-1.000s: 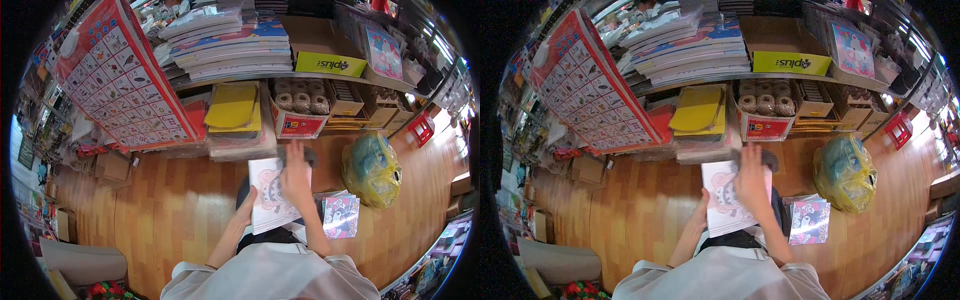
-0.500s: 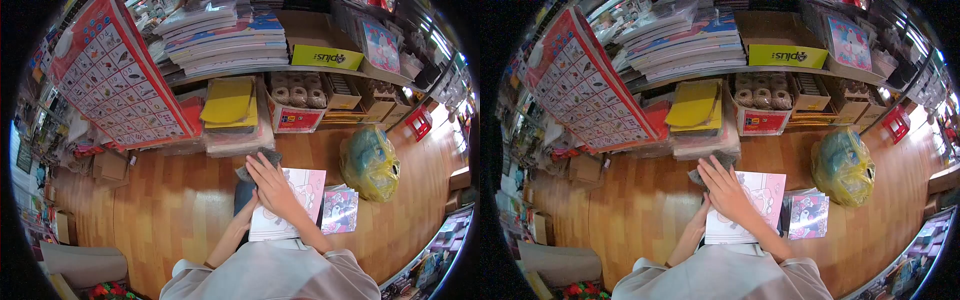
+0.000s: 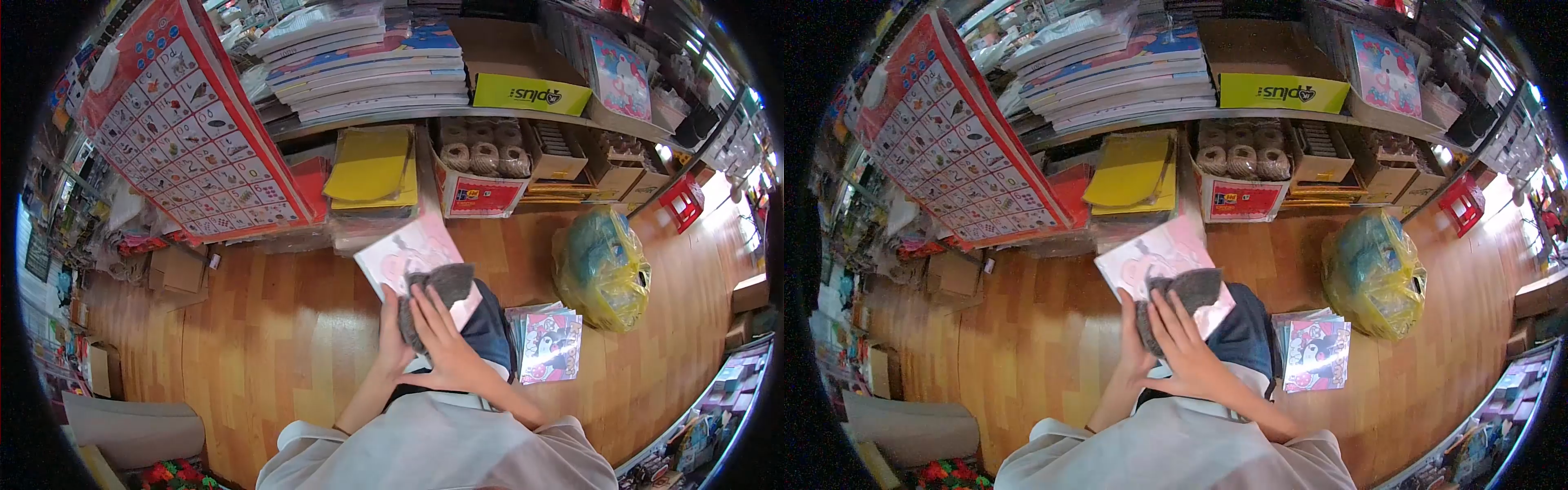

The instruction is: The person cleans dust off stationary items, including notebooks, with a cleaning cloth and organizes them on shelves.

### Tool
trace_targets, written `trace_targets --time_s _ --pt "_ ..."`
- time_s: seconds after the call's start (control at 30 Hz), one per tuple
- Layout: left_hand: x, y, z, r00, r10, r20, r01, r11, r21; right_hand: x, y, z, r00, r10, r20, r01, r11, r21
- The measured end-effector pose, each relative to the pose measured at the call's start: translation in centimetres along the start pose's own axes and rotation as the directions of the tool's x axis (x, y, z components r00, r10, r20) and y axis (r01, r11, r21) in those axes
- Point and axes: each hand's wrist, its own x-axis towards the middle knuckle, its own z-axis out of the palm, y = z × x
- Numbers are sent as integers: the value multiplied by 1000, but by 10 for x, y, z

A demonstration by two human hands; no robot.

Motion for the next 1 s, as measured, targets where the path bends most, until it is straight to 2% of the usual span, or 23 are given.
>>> trace_targets --time_s 0.03,0.07,0.13,0.17,0.2,0.27,0.3,0.33,0.37,0.4,0.47,0.5,0.53,0.6,0.67,0.7,0.73,0.8,0.87,0.9,0.93,0.97,1.0 --pt "-2 9 2 999 -24 37 28 991 -132 0 2 0 1000 -14 29 15 999 -38" --pt "-2 9 7 999 -23 39 28 991 -128 0 6 0 998 -27 56 31 997 -74" --pt "-1 4 13 957 231 -177 -206 968 145 -3 19 4 997 -70 -35 67 993 -96" --pt "-1 5 13 954 238 -181 -213 966 146 -5 23 3 986 -114 -119 99 987 -123" --pt "-1 6 13 957 261 -122 -220 935 277 -7 26 0 986 -122 -116 108 987 -120" --pt "0 10 13 960 279 -3 -236 821 519 -13 28 -10 901 -5 -434 16 1000 21" --pt "5 19 10 925 317 208 -359 560 747 -16 23 -23 837 268 -476 -196 961 196" --pt "5 17 8 926 317 207 -359 561 746 -17 21 -37 712 524 -468 -380 848 371" --pt "6 15 5 911 400 103 -176 152 973 -19 31 -43 626 605 -492 -338 779 528" --pt "8 11 1 858 512 52 102 -267 958 -21 44 -45 536 685 -494 -271 694 668" --pt "10 -4 -30 825 564 50 86 -212 974 -32 70 -43 480 720 -502 -160 634 756" --pt "8 -13 -44 828 554 -82 -41 206 978 -37 80 -39 464 706 -535 -137 654 744" --pt "5 -23 -59 849 488 -201 -150 589 794 -41 86 -36 465 704 -536 -135 655 743" --pt "3 -31 -64 800 555 -229 -216 622 753 -52 94 -32 348 829 -437 -31 476 879" --pt "-3 -19 -65 965 216 -148 -119 864 489 -61 105 -31 325 837 -440 -67 485 872" --pt "-8 -10 -50 985 143 -93 -110 950 294 -65 109 -34 301 862 -407 -96 452 887" --pt "-11 -7 -60 985 141 -97 -107 950 292 -68 112 -36 276 885 -374 -124 419 900" --pt "-15 -1 -76 981 -104 165 67 974 217 -67 113 -40 289 864 -411 -104 456 884" --pt "-18 -7 -87 977 -135 164 87 959 269 -65 113 -46 346 816 -463 -226 552 803" --pt "-16 -11 -96 949 -215 233 185 972 142 -63 112 -57 539 755 -372 -274 575 771" --pt "-17 -15 -105 908 -283 311 291 957 20 -55 108 -57 538 756 -372 -275 575 771" --pt "-18 -21 -101 934 -345 96 317 921 226 -44 101 -53 537 734 -416 -341 639 689" --pt "-18 -20 -85 933 -347 99 318 920 228 -33 94 -51 539 707 -457 -404 693 597"
